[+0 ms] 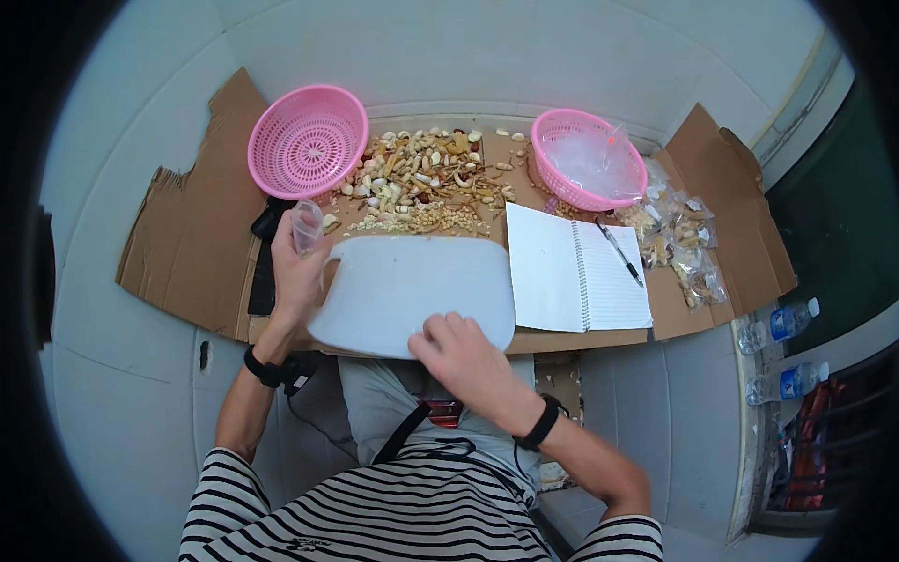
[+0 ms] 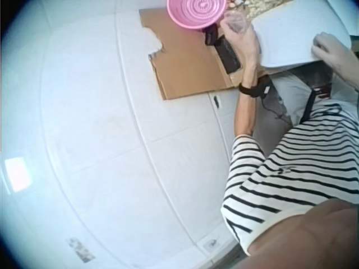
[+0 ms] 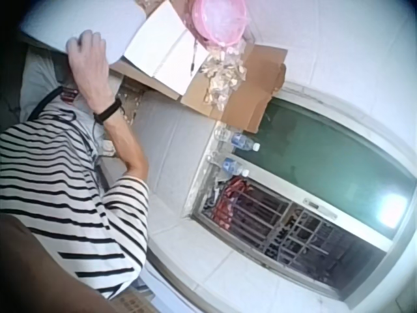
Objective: Sorting and bagging food items into small plastic bags.
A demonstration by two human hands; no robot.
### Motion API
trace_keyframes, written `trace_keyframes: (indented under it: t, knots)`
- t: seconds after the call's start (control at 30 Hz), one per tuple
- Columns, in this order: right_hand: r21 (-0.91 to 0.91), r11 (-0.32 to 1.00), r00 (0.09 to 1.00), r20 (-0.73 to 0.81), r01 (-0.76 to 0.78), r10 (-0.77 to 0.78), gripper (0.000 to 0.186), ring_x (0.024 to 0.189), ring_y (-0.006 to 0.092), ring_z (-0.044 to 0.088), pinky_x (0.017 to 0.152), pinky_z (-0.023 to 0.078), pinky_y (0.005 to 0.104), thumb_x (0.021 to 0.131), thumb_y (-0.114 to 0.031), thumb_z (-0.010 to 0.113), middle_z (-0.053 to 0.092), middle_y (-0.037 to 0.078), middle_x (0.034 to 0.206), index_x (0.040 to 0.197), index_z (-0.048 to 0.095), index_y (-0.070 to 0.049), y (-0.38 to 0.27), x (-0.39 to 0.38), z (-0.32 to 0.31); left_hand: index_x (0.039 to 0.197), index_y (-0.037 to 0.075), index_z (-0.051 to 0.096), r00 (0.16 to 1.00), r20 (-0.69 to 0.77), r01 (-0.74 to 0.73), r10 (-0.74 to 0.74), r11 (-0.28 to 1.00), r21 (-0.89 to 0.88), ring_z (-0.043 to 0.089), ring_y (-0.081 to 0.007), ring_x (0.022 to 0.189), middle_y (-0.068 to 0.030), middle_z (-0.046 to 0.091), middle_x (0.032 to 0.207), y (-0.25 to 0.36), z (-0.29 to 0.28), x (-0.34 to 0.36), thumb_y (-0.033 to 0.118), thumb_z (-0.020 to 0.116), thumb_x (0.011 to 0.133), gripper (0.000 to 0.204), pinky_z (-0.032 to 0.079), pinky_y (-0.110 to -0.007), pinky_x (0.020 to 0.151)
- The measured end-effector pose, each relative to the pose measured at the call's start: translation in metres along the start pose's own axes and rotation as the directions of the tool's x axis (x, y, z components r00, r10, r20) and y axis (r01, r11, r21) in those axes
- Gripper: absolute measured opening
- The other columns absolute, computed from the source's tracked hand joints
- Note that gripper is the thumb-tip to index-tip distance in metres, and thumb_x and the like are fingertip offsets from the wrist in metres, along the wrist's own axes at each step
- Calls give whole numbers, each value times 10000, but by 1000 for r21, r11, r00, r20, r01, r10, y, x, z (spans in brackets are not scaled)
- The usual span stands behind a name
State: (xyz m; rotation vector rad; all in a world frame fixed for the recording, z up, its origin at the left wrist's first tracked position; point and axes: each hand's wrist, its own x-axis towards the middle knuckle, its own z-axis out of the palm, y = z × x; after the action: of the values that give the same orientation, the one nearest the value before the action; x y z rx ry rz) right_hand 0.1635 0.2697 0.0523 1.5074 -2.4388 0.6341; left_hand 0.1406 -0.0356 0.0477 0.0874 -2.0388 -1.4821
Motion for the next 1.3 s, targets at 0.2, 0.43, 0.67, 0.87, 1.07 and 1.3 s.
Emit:
trace_keyframes:
  t: [0.2, 0.43, 0.67, 0.87, 1.07, 1.3]
  knots:
    - [134, 990, 994, 107, -37, 22, 202, 971, 298, 596, 847, 491, 388, 872, -12, 649, 570, 112, 1048, 1060, 590, -55, -28, -34, -3, 1086, 45, 557, 1000, 2, 9, -9, 1000, 30, 553, -103, 944, -9, 587, 998, 10, -10, -15, -19, 716, 905, 249, 467, -284, 859]
    - [208, 977, 997, 64, -51, 39, 381, 994, 371, 587, 874, 492, 441, 768, 142, 623, 546, 149, 1057, 1103, 569, -32, 1, 3, -3, 1110, 51, 549, 999, -32, 8, -8, 1000, -7, 550, -97, 965, 2, 573, 1023, 10, -10, -24, -33, 723, 909, 278, 464, -272, 874]
    - [158, 985, 998, 2, -64, 64, 306, 1014, 410, 580, 887, 498, 467, 817, 92, 597, 540, 183, 1091, 1094, 530, -19, 41, 46, -3, 1107, 50, 557, 991, -127, -51, 48, 999, -17, 524, -90, 938, -3, 539, 1023, 9, -19, -19, -35, 739, 914, 279, 459, -261, 864]
    - [40, 999, 999, 37, 3, -5, 274, 1004, 339, 595, 862, 513, 435, 858, 2, 615, 559, 134, 1089, 1123, 559, -44, 1, 32, -19, 1105, 49, 573, 971, -231, -76, 61, 995, -58, 514, -95, 936, -3, 521, 1003, 17, -31, -27, -23, 743, 908, 270, 449, -262, 865]
    - [153, 985, 996, 50, -84, 78, 454, 1031, 372, 585, 887, 505, 452, 717, 143, 632, 573, 139, 1120, 1136, 570, -21, -8, 8, -7, 1103, 52, 566, 982, -169, -88, 86, 996, -3, 504, -96, 923, -3, 515, 996, 19, -31, -39, -21, 747, 897, 284, 436, -253, 857]
    - [112, 990, 996, 1, -85, 86, 371, 1021, 379, 591, 876, 504, 466, 770, 116, 621, 558, 160, 1091, 1107, 548, -20, 29, 32, 14, 1106, 54, 557, 984, -150, -101, 96, 995, -23, 508, -93, 940, 3, 521, 1022, 10, -22, -34, -28, 740, 901, 287, 449, -254, 864]
